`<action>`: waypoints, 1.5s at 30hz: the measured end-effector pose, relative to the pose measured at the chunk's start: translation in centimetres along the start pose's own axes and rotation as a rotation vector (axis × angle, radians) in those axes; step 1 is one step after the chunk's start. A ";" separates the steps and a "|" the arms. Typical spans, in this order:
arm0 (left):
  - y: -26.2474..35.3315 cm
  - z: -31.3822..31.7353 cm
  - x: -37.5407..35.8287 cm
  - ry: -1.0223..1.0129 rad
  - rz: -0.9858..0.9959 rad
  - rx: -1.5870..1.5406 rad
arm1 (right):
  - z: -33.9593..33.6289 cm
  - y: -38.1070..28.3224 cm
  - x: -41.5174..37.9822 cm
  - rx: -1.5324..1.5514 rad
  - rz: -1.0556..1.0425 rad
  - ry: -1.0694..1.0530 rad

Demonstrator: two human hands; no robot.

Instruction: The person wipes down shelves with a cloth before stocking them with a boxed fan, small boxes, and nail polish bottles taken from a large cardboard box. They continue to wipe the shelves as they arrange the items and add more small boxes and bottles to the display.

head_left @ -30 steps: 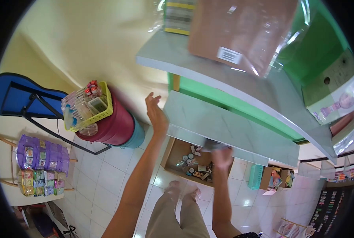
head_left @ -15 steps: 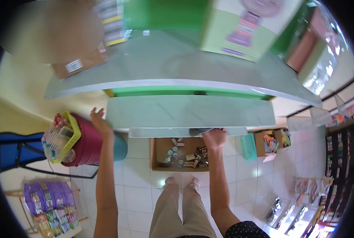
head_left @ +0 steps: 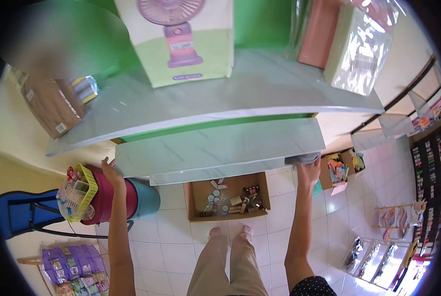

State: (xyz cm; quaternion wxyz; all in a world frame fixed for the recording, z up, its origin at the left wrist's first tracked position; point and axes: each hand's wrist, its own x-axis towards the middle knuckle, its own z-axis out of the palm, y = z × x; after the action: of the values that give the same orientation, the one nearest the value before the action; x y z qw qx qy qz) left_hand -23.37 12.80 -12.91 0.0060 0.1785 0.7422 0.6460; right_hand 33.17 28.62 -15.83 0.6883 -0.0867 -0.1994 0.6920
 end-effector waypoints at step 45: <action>6.3 1.4 -4.6 -0.014 -0.161 0.180 | 40.2 15.1 -1.9 -1.964 -0.809 -0.832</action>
State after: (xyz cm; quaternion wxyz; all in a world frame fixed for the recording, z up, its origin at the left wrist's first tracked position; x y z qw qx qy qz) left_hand -17.10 13.53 -8.08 0.0468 0.1228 0.8089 0.5731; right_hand 3.55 20.91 14.28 0.3763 -0.2812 -0.8807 -0.0606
